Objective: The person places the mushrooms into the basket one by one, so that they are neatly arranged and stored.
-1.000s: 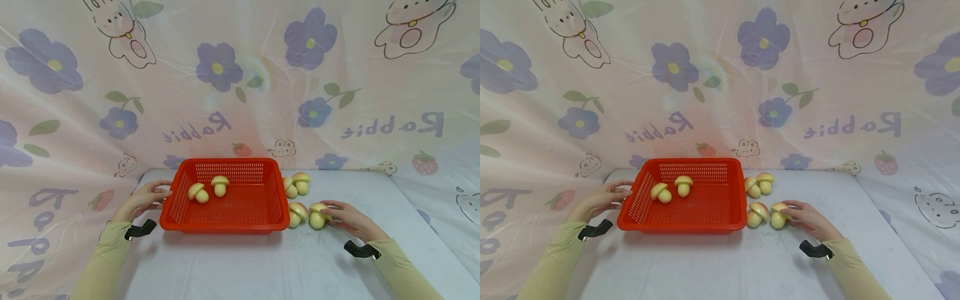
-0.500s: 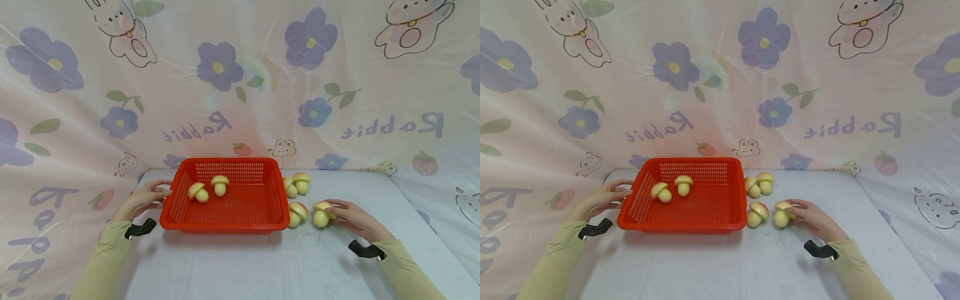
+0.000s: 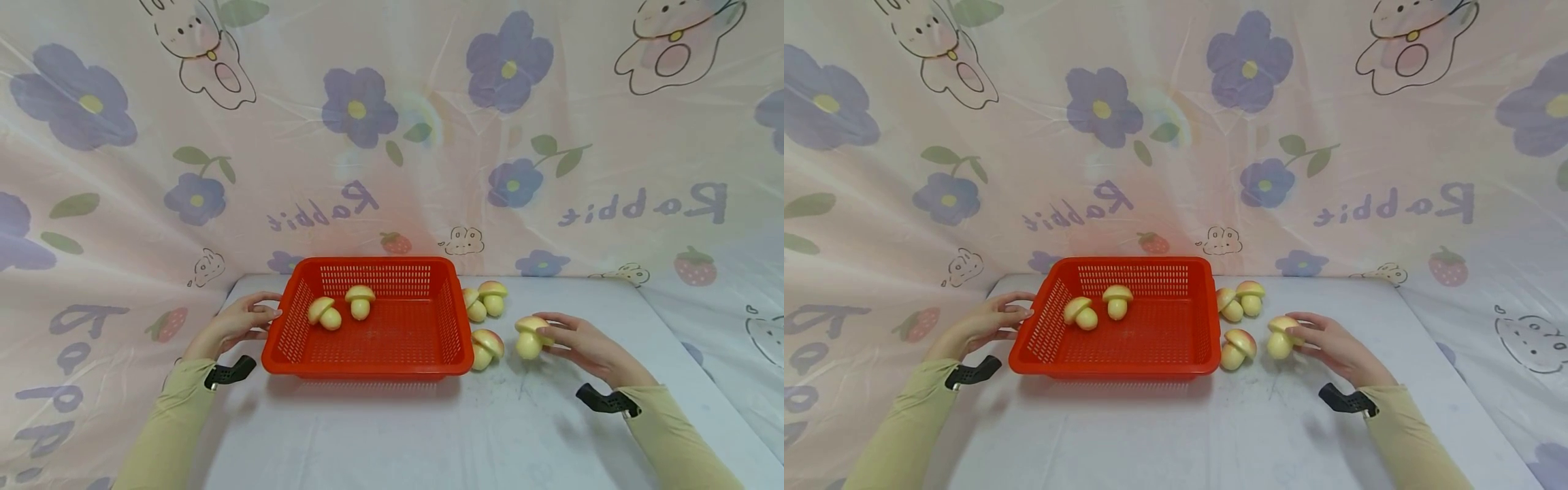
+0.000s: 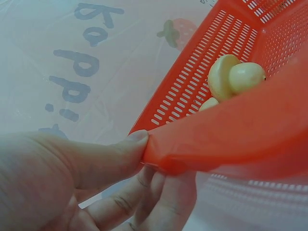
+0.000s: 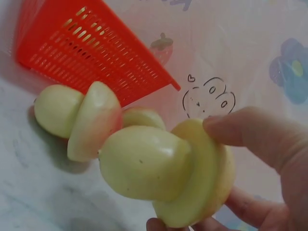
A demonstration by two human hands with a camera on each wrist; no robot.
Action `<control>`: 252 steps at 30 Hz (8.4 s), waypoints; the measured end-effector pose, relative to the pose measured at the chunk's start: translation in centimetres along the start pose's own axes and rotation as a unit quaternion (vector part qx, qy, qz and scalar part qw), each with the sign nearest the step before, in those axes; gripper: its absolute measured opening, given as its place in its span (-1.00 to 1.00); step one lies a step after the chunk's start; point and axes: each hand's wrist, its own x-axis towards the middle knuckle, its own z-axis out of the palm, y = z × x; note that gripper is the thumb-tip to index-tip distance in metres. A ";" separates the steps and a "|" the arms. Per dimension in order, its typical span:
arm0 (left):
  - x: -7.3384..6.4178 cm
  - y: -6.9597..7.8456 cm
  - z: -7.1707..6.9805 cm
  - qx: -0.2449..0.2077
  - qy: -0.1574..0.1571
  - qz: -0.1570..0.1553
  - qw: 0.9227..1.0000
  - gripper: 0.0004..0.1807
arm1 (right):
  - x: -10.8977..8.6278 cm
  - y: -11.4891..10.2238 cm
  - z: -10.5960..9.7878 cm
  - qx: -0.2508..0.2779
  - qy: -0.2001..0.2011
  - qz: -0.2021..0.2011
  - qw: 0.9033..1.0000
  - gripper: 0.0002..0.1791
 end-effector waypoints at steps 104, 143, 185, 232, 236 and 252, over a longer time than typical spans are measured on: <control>0.1 0.4 0.1 0.010 0.008 -0.012 1.000 -0.36 | 9.8 -10.9 12.4 0.081 -0.079 -0.039 0.993 -0.36; 0.2 0.1 0.0 0.004 0.013 -0.017 1.000 -0.37 | 15.4 -11.8 16.4 0.050 -0.069 -0.051 0.995 -0.49; 0.1 0.4 0.1 0.003 0.012 -0.020 1.000 -0.36 | 18.2 -10.2 18.8 0.000 -0.059 0.022 0.998 -0.50; 0.1 0.3 0.3 0.004 0.014 -0.018 1.000 -0.40 | 19.1 -8.4 19.7 -0.124 -0.006 0.039 0.992 -0.73; 0.0 0.3 0.2 0.004 0.009 -0.012 1.000 -0.38 | 19.1 -8.4 19.7 -0.124 0.000 0.038 0.992 -0.82; 0.1 0.4 0.0 0.012 0.009 -0.015 1.000 -0.39 | 18.3 -8.8 19.6 -0.100 -0.010 0.066 0.993 -0.74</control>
